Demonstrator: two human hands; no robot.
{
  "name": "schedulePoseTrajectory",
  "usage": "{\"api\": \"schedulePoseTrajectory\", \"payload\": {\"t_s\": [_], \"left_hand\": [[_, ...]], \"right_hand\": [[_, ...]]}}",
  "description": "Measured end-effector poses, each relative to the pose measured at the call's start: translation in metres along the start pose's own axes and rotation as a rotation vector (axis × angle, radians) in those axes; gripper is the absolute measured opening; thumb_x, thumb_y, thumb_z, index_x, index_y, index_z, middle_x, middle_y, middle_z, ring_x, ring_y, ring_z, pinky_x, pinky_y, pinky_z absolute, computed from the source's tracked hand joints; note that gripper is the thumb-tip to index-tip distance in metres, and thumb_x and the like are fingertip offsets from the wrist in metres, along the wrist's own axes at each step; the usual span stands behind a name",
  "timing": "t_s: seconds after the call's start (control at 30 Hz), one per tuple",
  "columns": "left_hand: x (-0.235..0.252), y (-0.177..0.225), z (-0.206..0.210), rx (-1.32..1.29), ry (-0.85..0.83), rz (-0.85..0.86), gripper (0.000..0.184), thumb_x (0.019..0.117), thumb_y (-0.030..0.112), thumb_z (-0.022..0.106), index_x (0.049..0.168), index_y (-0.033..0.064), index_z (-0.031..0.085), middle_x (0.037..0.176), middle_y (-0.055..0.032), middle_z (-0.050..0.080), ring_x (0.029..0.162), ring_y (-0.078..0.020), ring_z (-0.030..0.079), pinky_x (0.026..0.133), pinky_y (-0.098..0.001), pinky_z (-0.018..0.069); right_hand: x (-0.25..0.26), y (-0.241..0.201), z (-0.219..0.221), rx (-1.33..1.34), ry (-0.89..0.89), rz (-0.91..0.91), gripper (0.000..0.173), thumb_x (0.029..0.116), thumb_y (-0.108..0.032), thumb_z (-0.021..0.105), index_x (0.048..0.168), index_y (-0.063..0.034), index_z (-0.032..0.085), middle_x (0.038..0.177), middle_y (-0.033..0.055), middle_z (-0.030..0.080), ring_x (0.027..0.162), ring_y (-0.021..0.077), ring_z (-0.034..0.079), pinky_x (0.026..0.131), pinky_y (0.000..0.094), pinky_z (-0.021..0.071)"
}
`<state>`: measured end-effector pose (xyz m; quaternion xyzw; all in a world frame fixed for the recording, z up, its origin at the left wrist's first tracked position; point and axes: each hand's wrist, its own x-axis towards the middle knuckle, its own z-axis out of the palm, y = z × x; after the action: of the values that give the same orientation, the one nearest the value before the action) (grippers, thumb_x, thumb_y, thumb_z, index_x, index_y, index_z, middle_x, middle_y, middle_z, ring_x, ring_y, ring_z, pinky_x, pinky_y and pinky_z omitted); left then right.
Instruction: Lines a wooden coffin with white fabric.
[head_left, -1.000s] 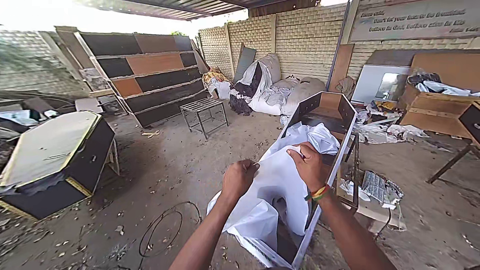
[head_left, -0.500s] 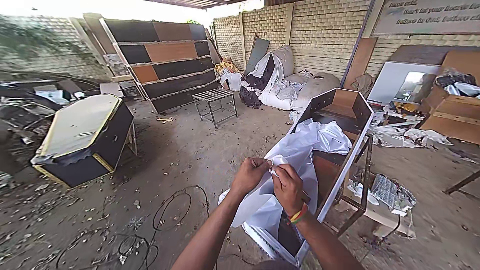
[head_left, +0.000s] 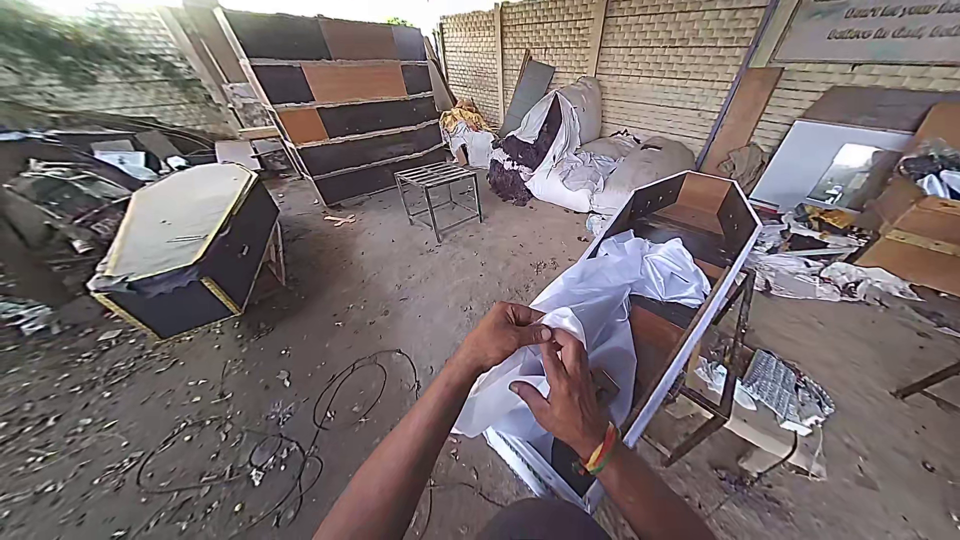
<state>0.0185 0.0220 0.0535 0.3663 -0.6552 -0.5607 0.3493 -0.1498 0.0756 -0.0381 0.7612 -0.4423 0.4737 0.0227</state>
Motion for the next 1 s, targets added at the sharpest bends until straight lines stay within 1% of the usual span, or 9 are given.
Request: {"api": "schedulePoseTrajectory", "payload": {"t_s": [0.1,0.17,0.23,0.3,0.5,0.6,0.73,0.9,1.0], "left_hand": [[-0.001,0.001,-0.006,0.038,-0.097,0.033,0.014,0.0956,0.009,0.068,0.105,0.0033,0.076,0.088,-0.0014,0.075,0.078,-0.0051,0.069,0.075,-0.0263,0.0579],[-0.003,0.005,-0.008,0.08,-0.113,0.043,0.02,0.0971,0.005,0.065,0.114,0.0027,0.075,0.097,-0.0019,0.077,0.086,-0.0036,0.07,0.082,-0.0253,0.0586],[-0.004,0.009,-0.007,0.133,-0.104,0.067,0.022,0.0975,0.004,0.063,0.116,0.0029,0.075,0.098,-0.0013,0.077,0.086,-0.0023,0.07,0.082,-0.0242,0.0583],[-0.002,0.016,-0.008,0.242,-0.105,0.07,0.023,0.0989,0.007,0.061,0.118,0.0045,0.074,0.1,-0.0018,0.076,0.087,-0.002,0.069,0.082,-0.0247,0.0571],[0.006,0.052,-0.009,0.549,-0.202,0.063,0.024,0.101,0.012,0.06,0.119,0.0089,0.075,0.098,-0.0035,0.075,0.084,-0.006,0.066,0.08,-0.0325,0.0543],[0.013,0.059,-0.006,0.628,-0.257,0.11,0.021,0.1006,0.013,0.06,0.112,0.0105,0.077,0.093,-0.0048,0.074,0.083,-0.0126,0.066,0.078,-0.0418,0.0537],[0.017,0.064,-0.003,0.638,-0.29,0.12,0.023,0.1009,0.014,0.061,0.12,0.0133,0.075,0.097,-0.0053,0.074,0.086,-0.0149,0.068,0.081,-0.0456,0.0542],[0.006,0.041,0.002,0.498,-0.149,0.158,0.041,0.094,0.016,0.07,0.135,0.0124,0.066,0.084,-0.004,0.07,0.07,-0.012,0.061,0.07,-0.0385,0.0535],[-0.009,0.02,0.017,0.527,0.13,0.077,0.03,0.0936,0.023,0.073,0.123,0.0161,0.073,0.102,-0.004,0.076,0.093,-0.0178,0.072,0.088,-0.05,0.057]], "right_hand": [[-0.002,0.001,-0.018,0.186,-0.127,0.054,0.079,0.0842,-0.057,0.075,0.139,-0.002,0.061,0.134,0.0206,0.057,0.115,0.0239,0.061,0.096,0.0394,0.055],[0.005,0.006,-0.037,0.407,-0.169,0.079,0.063,0.0894,-0.038,0.078,0.138,-0.0019,0.063,0.127,0.0155,0.062,0.096,0.0141,0.066,0.081,0.0301,0.0606],[0.012,0.013,-0.054,0.534,-0.07,0.057,0.027,0.0956,-0.021,0.071,0.114,-0.0016,0.074,0.101,0.0074,0.073,0.076,0.0074,0.068,0.067,0.0249,0.0609],[0.021,0.017,-0.069,0.468,0.094,0.057,0.018,0.0954,-0.016,0.069,0.103,-0.0011,0.076,0.089,0.004,0.074,0.073,0.0059,0.067,0.067,0.0234,0.0597],[0.055,0.023,-0.089,0.389,-0.039,0.129,0.098,0.0748,-0.043,0.088,0.147,0.0078,0.045,0.135,0.0191,0.061,0.126,0.0231,0.059,0.101,0.0377,0.0543],[0.061,0.019,-0.083,0.459,-0.094,0.166,0.071,0.0808,-0.025,0.085,0.137,0.0067,0.056,0.123,0.0146,0.069,0.116,0.0193,0.067,0.099,0.0359,0.0572],[0.066,0.019,-0.084,0.563,0.005,0.205,0.025,0.0845,-0.002,0.078,0.109,0.004,0.073,0.096,0.0087,0.077,0.084,0.0115,0.074,0.077,0.028,0.064],[0.083,0.028,-0.105,0.57,0.057,0.276,0.021,0.08,0.002,0.08,0.1,0.0027,0.074,0.082,0.0058,0.076,0.071,0.0086,0.071,0.067,0.0244,0.062],[0.091,0.036,-0.114,0.495,0.039,0.302,0.019,0.0803,-0.001,0.081,0.099,0.0005,0.075,0.081,0.004,0.076,0.069,0.0069,0.071,0.066,0.0234,0.0609]]}}
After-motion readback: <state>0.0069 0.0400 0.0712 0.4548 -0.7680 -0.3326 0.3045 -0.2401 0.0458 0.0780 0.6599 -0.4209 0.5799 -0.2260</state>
